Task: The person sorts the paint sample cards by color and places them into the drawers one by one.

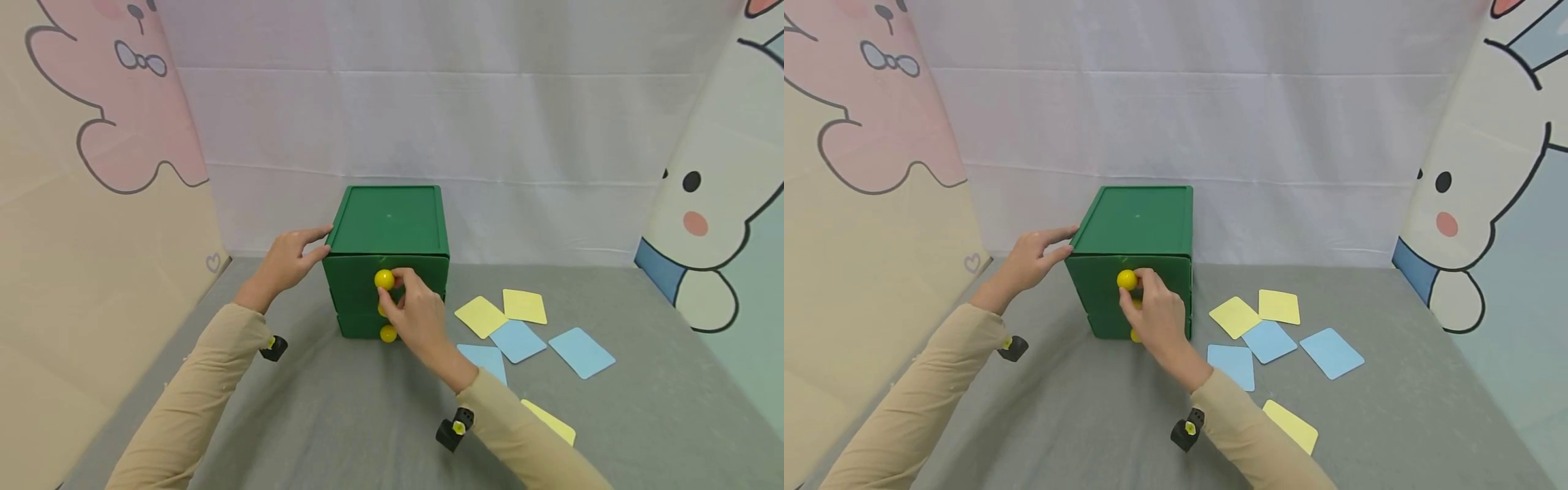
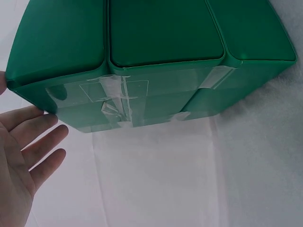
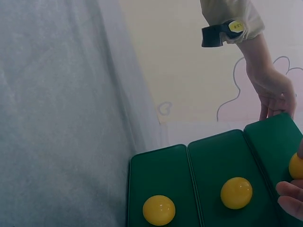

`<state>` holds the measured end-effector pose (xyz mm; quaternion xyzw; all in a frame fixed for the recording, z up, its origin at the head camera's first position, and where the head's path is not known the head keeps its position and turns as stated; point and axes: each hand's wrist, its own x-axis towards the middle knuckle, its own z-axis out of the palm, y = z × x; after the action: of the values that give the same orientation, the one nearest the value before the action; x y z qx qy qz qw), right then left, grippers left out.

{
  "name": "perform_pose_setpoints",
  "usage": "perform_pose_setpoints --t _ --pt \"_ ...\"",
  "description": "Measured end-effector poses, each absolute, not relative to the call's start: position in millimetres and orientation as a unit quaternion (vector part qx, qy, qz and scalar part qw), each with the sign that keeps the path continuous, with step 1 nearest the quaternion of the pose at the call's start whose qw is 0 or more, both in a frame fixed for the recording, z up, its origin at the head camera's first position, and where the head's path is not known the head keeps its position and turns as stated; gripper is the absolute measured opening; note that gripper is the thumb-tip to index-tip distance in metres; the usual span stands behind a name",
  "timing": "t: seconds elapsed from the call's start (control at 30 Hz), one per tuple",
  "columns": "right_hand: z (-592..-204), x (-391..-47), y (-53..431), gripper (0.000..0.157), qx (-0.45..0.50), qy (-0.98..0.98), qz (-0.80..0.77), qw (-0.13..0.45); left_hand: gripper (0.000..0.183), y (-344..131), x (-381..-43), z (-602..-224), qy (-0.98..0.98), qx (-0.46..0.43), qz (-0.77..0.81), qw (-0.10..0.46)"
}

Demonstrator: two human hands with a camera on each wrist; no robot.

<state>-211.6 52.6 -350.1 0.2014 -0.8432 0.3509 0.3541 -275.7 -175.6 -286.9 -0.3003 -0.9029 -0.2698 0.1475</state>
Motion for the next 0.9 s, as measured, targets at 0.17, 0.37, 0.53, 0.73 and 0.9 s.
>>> perform_pose_setpoints --t 0.17,0.37,0.53,0.73,0.9 --pt "-349.6 -215.3 52.0 0.025 0.193 -0.847 0.35 0.35 0.043 -175.3 -276.1 -287.2 -0.904 -0.297 -0.271 0.145" --pt "-349.4 -217.1 51.0 0.024 0.19 -0.85 0.349 0.345 0.043 -175.5 -277.1 -288.0 -0.904 -0.298 -0.27 0.145" --pt "-349.9 -218.5 50.7 0.024 0.188 -0.848 0.35 0.351 0.043 -175.3 -277.2 -288.3 -0.905 -0.295 -0.273 0.141" --pt "-351.1 -220.2 50.4 0.025 0.186 -0.846 0.356 0.351 0.043 -174.3 -276.8 -288.4 -0.906 -0.291 -0.275 0.139" --pt "-352.0 -219.4 50.6 0.026 0.181 -0.842 0.379 0.338 0.042 -174.5 -276.7 -289.5 -0.904 -0.293 -0.276 0.145"
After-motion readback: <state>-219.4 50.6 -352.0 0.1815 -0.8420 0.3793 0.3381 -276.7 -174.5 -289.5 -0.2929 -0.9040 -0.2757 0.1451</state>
